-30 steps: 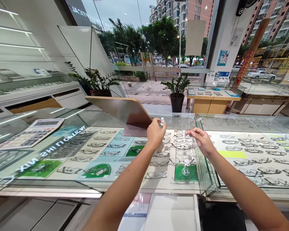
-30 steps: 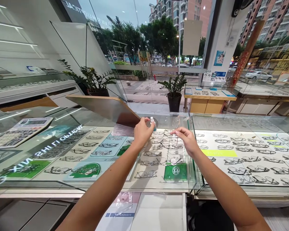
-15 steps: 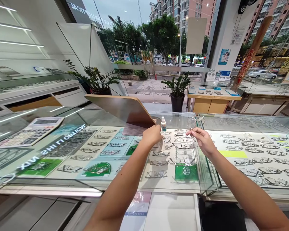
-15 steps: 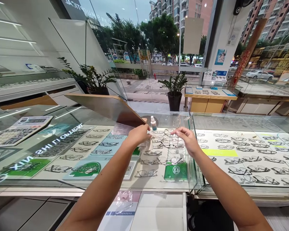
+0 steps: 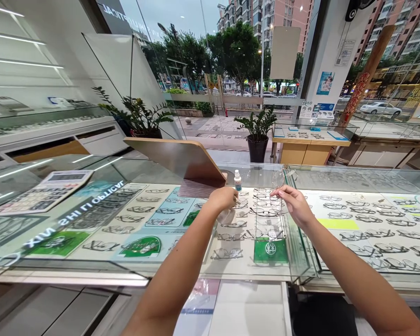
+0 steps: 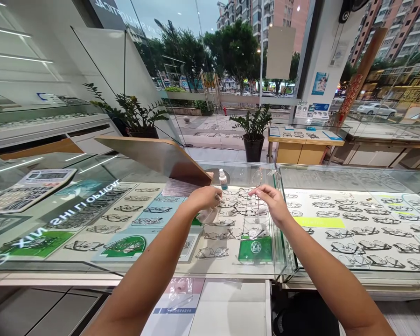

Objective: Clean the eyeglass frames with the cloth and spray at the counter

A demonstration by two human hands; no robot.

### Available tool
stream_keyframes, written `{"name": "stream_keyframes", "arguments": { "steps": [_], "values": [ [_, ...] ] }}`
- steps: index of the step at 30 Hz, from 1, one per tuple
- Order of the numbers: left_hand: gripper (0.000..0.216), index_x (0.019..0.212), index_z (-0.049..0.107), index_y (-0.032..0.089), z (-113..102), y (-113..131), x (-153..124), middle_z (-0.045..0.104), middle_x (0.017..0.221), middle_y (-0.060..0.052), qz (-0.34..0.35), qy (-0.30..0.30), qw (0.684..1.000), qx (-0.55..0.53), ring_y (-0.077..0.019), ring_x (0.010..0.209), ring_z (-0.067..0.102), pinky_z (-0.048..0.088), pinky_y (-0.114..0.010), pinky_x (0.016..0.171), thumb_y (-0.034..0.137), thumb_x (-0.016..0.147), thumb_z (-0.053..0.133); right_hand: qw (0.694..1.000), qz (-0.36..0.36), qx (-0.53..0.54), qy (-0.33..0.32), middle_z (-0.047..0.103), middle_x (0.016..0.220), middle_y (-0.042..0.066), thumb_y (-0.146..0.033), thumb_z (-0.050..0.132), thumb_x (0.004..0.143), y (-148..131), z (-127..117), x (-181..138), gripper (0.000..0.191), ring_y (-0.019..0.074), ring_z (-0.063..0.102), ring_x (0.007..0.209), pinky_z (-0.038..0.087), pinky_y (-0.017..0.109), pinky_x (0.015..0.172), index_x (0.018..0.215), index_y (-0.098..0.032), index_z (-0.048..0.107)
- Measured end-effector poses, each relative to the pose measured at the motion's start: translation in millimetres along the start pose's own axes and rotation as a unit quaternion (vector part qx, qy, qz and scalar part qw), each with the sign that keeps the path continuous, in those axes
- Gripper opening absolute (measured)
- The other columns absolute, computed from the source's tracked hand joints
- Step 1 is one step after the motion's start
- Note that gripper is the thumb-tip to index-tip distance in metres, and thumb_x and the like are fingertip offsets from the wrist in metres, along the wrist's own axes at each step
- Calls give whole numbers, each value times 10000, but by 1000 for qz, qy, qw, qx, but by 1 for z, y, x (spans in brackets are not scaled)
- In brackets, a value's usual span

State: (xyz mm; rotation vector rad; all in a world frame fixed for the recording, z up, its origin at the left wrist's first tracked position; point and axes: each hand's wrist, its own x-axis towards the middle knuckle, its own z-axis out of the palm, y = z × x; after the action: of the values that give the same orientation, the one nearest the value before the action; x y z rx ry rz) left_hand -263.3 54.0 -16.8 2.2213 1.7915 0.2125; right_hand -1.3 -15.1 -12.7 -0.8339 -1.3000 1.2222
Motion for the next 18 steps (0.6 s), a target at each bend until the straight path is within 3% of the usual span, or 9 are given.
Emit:
{"name": "stream_keyframes", "arguments": {
  "steps": [3,7,13,18],
  "values": [
    [105,758,713,252,-11,3,-5,720,932,-71,41,26,998,-25,-272,878,671,490,-312,742,219,660,701,1000,-2,4,1,755,866,21,-512,795,783,0,-1,1,265,245,643,1009,411,411,1030,749,-264,711],
    [99,773,685,229,-25,7,-9,653,898,-44,124,70,978,-156,-231,832,612,480,-307,732,316,728,669,1000,-7,4,7,755,865,21,-504,790,789,-1,0,1,253,247,649,999,421,413,1027,751,-266,714],
    [313,949,625,216,-28,14,-9,626,913,-33,173,129,899,-382,-176,812,576,501,-297,754,516,859,638,1000,-11,4,5,764,889,28,-524,796,789,-3,0,0,263,256,651,1012,428,424,1030,767,-271,727],
    [444,976,522,240,-25,19,-5,612,965,-18,160,158,832,-507,-160,877,606,549,-293,809,635,840,673,1000,-7,4,12,760,879,30,-534,800,776,-5,1,-1,275,258,647,1018,426,433,1044,756,-272,717]
  ]
}}
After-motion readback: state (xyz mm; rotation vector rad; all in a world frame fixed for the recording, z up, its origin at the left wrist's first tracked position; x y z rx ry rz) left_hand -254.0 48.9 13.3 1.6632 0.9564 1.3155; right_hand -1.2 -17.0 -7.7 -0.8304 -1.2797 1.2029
